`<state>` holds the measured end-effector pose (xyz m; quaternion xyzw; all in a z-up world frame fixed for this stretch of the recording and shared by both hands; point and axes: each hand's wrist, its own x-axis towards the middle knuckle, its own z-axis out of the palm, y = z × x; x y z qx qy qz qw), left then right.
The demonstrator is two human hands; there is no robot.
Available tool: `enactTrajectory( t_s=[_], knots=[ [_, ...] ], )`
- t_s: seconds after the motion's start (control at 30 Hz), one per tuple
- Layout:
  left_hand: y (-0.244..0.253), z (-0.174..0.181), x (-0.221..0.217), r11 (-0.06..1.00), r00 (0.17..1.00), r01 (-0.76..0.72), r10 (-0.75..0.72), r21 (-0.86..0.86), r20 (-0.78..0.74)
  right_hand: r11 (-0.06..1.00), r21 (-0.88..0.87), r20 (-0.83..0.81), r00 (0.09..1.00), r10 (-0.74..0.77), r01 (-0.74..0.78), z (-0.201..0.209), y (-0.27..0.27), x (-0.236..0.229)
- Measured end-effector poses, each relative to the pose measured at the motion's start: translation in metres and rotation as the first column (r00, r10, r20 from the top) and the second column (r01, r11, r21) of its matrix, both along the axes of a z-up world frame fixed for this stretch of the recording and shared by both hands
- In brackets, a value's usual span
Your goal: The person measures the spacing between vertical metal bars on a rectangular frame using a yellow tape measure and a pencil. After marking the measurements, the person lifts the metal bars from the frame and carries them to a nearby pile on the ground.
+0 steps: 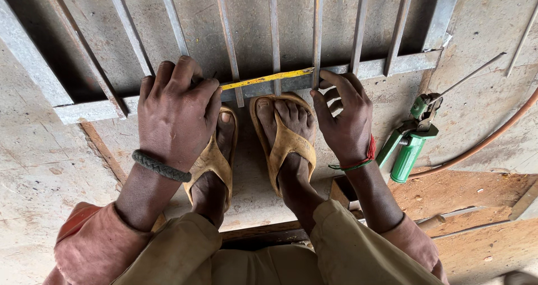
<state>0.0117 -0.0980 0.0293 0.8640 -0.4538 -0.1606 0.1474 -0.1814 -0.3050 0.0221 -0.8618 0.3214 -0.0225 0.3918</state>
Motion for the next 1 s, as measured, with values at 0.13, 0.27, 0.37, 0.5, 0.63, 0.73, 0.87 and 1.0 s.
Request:
enactTrajectory(
  t_s=[0.13,0.27,0.37,0.5,0.63,0.73,0.87,1.0],
  knots=[
    [0.001,0.007,0.005,1.0,1.0,-0.014,0.014,0.005,-0.024,0.999,0.013,0.005,0.999,-0.038,0.038,-0.004,0.002,-0.006],
    [-0.016,0.018,0.004,0.998,1.0,0.014,-0.015,-0.055,-0.008,0.991,-0.107,-0.011,0.996,-0.087,0.085,-0.011,-0.008,-0.026],
    [-0.038,0.013,-0.007,0.995,1.0,0.018,-0.017,-0.102,0.004,0.973,-0.188,0.04,0.991,-0.129,0.134,-0.011,-0.018,-0.039],
    [-0.055,0.004,-0.022,0.999,0.999,0.046,-0.046,-0.007,0.001,0.957,-0.123,0.006,0.965,-0.263,0.262,-0.002,-0.027,-0.052],
    [-0.058,0.001,-0.024,0.997,0.998,0.063,-0.062,0.043,-0.019,0.961,-0.142,0.005,0.971,-0.241,0.239,0.002,-0.032,-0.051],
    [-0.06,0.002,-0.024,0.997,0.998,0.065,-0.064,0.045,-0.029,0.965,-0.129,0.0,0.973,-0.231,0.229,0.0,-0.032,-0.049],
    [-0.062,0.006,-0.025,0.998,0.998,0.057,-0.057,0.018,-0.031,0.975,-0.088,0.012,0.979,-0.203,0.203,-0.004,-0.03,-0.042],
    [-0.064,0.006,-0.026,0.998,0.998,0.059,-0.058,0.02,-0.034,0.979,-0.057,0.019,0.981,-0.194,0.195,-0.007,-0.028,-0.041]
  ],
)
